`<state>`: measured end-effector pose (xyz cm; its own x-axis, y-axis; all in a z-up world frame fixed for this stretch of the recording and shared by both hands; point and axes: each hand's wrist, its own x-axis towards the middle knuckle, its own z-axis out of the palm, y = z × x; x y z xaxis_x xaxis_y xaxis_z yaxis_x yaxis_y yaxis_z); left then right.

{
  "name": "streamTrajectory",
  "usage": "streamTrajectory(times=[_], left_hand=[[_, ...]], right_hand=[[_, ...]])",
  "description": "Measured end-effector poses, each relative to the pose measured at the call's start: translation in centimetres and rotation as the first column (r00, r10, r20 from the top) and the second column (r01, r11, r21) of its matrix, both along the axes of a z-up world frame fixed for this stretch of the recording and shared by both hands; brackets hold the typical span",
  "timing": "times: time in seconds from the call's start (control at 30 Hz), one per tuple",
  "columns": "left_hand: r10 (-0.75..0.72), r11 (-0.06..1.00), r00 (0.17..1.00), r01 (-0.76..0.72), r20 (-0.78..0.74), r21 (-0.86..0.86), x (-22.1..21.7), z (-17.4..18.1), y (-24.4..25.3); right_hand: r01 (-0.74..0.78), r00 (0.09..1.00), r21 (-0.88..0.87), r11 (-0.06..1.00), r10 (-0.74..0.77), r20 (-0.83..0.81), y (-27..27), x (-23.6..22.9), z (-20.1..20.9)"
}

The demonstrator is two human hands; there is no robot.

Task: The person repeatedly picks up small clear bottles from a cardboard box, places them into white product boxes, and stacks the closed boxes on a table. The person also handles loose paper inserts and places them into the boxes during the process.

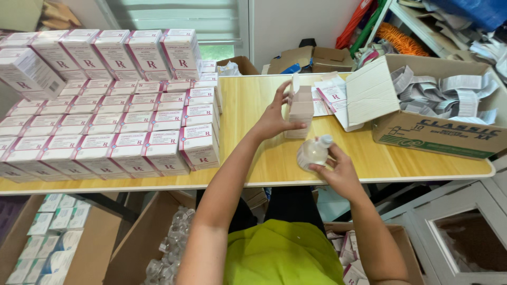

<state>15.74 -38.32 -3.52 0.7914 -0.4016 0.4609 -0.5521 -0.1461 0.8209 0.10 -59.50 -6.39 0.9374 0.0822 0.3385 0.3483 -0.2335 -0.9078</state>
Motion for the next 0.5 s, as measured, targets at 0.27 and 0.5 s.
streamTrajectory(times=[0.27, 0.5], left_hand=[[-0.028, 0.999, 0.994, 0.030, 0.102, -0.020, -1.6, -2.3, 0.3], [-0.046, 0.998, 0.974, 0.054, 0.220, -0.031, -2.6, -1.4, 0.3]], right_hand=[[0.244, 0.882, -0.120, 0.962, -0.168, 0.441, -2.4, 2.7, 6.0], [0.170, 0.820, -0.454, 0.875, 0.130, 0.557, -1.1, 1.9, 10.6]])
